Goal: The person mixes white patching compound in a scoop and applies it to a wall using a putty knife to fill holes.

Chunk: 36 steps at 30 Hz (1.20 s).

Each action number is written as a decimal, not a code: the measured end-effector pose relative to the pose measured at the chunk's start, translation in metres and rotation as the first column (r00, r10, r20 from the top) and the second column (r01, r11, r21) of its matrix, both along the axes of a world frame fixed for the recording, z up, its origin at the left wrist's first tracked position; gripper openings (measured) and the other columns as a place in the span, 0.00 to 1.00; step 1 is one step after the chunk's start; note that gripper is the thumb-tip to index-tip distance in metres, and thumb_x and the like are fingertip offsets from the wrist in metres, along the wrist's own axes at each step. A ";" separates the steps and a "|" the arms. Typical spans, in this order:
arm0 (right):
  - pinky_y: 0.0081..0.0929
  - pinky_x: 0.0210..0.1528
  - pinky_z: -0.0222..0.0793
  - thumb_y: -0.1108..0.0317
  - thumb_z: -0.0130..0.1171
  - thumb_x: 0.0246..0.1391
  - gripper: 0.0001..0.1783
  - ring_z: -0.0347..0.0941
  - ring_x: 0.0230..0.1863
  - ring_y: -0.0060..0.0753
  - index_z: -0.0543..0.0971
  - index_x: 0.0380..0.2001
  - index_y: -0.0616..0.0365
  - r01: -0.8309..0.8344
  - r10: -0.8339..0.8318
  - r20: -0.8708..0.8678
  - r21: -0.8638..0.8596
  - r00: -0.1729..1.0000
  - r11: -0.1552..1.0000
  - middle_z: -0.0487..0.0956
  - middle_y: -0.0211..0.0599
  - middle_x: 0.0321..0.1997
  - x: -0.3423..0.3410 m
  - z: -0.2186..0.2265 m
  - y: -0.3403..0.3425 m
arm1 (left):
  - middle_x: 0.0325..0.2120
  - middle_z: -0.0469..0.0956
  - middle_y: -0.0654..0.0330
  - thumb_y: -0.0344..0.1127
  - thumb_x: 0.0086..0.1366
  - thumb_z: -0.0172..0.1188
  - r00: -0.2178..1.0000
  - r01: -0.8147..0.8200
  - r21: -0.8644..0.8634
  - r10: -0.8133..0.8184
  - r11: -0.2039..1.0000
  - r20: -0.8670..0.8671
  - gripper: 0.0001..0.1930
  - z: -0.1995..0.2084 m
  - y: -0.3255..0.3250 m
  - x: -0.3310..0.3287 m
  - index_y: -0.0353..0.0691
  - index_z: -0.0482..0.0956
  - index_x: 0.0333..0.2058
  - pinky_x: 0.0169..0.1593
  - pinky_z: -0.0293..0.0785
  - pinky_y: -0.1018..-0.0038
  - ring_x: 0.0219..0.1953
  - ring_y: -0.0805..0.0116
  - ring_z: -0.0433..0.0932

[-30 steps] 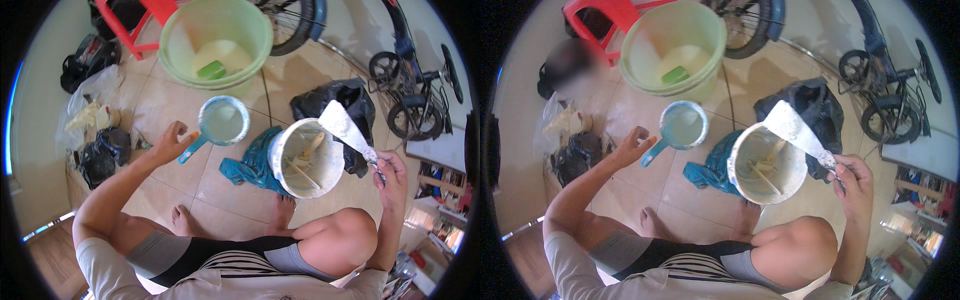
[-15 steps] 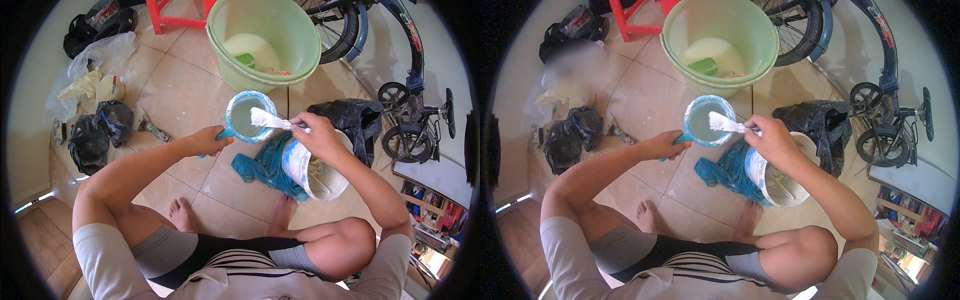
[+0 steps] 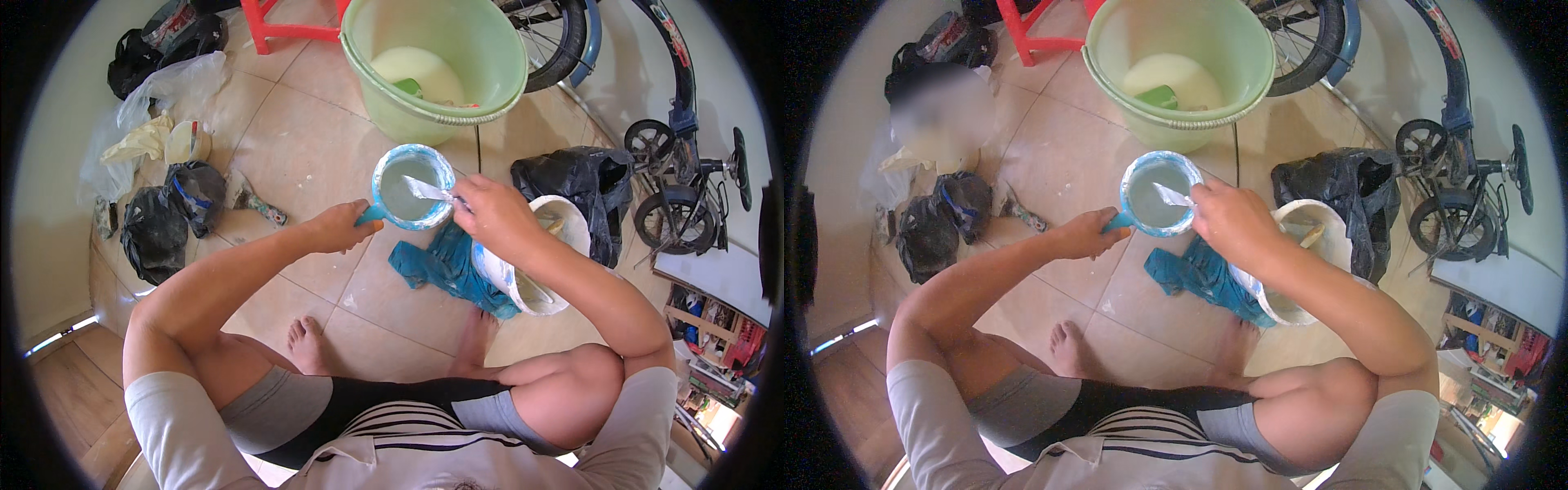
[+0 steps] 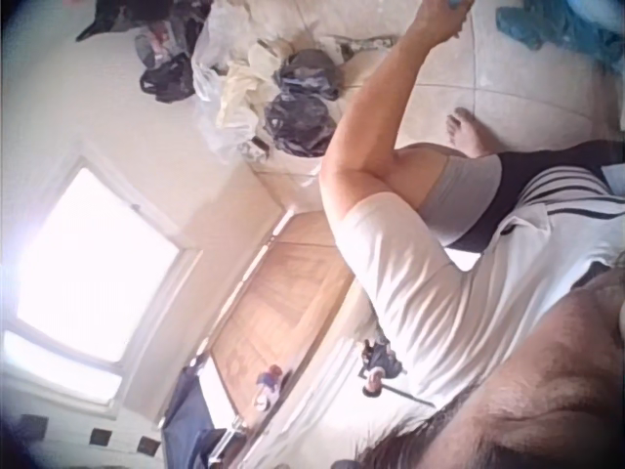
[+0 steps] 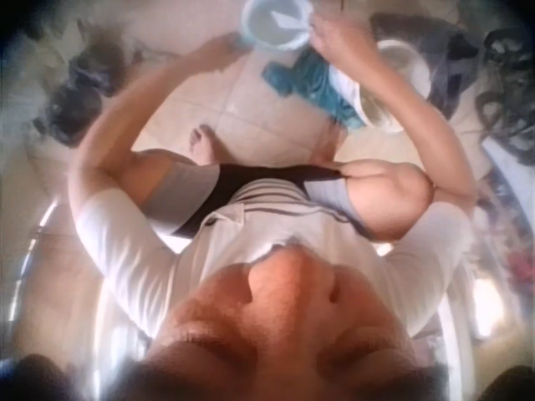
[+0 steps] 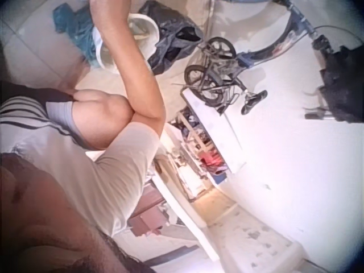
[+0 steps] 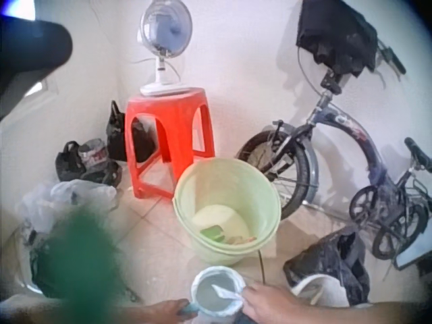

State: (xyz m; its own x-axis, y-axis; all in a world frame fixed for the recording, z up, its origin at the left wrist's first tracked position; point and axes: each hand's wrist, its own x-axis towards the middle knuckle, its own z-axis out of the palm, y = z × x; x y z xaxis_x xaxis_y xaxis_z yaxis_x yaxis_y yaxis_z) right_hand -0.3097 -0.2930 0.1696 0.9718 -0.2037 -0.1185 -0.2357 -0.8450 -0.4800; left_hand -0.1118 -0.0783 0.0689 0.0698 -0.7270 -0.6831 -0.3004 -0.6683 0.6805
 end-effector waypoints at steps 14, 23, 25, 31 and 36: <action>0.51 0.44 0.75 0.68 0.60 0.54 0.09 0.78 0.41 0.59 0.79 0.35 0.63 -0.141 0.128 -0.101 -0.128 0.987 0.982 0.80 0.51 0.39 0.036 -0.052 -0.005 | 0.36 0.82 0.38 0.54 0.74 0.54 0.934 0.219 -0.115 -0.174 0.969 0.311 0.25 0.004 -0.005 -0.010 0.32 0.72 0.49 0.48 0.76 0.52 0.42 0.40 0.82; 0.48 0.41 0.77 0.69 0.60 0.55 0.07 0.80 0.38 0.55 0.78 0.34 0.63 -0.184 0.149 -0.147 -0.258 0.978 0.948 0.78 0.48 0.36 0.030 -0.041 -0.005 | 0.36 0.81 0.38 0.55 0.75 0.53 0.945 0.210 -0.135 -0.166 0.968 0.283 0.25 0.005 -0.001 -0.008 0.34 0.72 0.48 0.48 0.75 0.50 0.42 0.38 0.81; 0.48 0.42 0.77 0.69 0.59 0.55 0.08 0.80 0.38 0.55 0.78 0.34 0.63 -0.239 0.218 -0.102 -0.287 0.970 0.928 0.78 0.49 0.37 0.036 -0.048 0.009 | 0.36 0.81 0.38 0.55 0.74 0.54 0.936 0.222 -0.153 -0.167 0.963 0.309 0.25 0.001 0.001 -0.008 0.34 0.72 0.48 0.48 0.75 0.51 0.42 0.39 0.81; 0.48 0.42 0.78 0.71 0.58 0.55 0.07 0.80 0.39 0.56 0.77 0.35 0.64 -0.251 0.231 -0.106 -0.238 0.967 0.938 0.77 0.50 0.38 0.027 -0.035 0.007 | 0.37 0.81 0.38 0.54 0.74 0.54 0.941 0.223 -0.167 -0.168 0.960 0.294 0.24 -0.001 0.003 -0.007 0.34 0.72 0.47 0.47 0.75 0.51 0.42 0.39 0.81; 0.47 0.42 0.78 0.71 0.57 0.54 0.07 0.80 0.39 0.55 0.77 0.35 0.63 -0.272 0.260 -0.081 -0.310 0.962 0.911 0.77 0.49 0.38 0.034 -0.047 0.001 | 0.37 0.81 0.39 0.54 0.75 0.54 0.939 0.225 -0.147 -0.174 0.963 0.297 0.24 0.002 0.000 -0.007 0.34 0.72 0.47 0.48 0.75 0.51 0.43 0.39 0.81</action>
State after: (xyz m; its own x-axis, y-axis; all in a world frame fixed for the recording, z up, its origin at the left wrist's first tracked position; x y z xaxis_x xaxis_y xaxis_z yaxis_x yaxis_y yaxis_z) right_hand -0.2757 -0.2923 0.1224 0.9913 0.0287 -0.1281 0.0060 -0.9847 -0.1741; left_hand -0.1184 -0.0780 0.0708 0.0797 -0.8524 -0.5168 -0.6094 -0.4520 0.6514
